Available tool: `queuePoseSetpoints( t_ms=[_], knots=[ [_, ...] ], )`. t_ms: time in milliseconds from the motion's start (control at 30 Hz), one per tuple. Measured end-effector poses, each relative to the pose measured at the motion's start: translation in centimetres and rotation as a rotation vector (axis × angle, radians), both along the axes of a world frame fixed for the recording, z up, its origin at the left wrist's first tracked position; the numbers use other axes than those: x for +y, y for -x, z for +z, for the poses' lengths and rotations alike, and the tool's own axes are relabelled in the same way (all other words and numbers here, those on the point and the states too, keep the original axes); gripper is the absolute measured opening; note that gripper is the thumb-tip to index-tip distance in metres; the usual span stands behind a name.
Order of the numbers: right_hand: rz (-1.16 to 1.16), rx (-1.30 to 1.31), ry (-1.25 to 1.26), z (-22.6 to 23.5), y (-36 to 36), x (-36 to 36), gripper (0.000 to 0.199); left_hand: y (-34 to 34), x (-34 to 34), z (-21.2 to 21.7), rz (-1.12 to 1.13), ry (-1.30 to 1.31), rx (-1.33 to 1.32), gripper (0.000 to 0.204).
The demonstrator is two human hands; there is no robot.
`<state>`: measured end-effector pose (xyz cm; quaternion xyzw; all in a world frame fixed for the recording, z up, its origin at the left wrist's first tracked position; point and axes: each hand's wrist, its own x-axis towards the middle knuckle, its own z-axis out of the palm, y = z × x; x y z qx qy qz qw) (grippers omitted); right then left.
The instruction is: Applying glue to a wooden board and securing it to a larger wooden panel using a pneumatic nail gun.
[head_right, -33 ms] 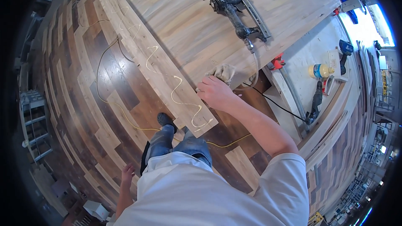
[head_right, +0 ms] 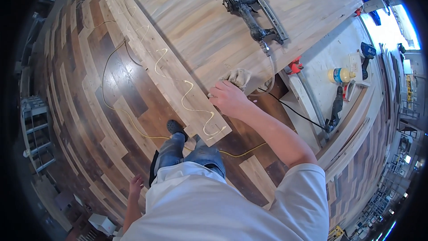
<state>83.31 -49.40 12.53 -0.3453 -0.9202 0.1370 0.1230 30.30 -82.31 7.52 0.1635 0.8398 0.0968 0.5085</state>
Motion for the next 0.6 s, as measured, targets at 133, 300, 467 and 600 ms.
queuePoseSetpoints(
  t_ms=[133,300,467,600],
  knots=[
    [0.004,-0.043,0.01,0.6,-0.5,-0.9,0.018,-0.2,-0.4,0.0,-0.007,0.03,0.002,0.035],
    [0.132,-0.06,0.245,0.9,-3.0,-0.6,0.02,-0.3,-0.1,0.2,0.031,-0.019,0.017,0.035],
    [-0.067,-0.001,0.047,0.1,-1.4,-0.8,0.016,-0.5,0.4,-0.3,-0.007,-0.03,-0.025,0.035],
    [-0.085,-0.1,0.155,0.6,-3.5,-3.0,0.014,0.2,-0.2,-1.2,0.015,-0.025,-0.037,0.034]
  ],
)
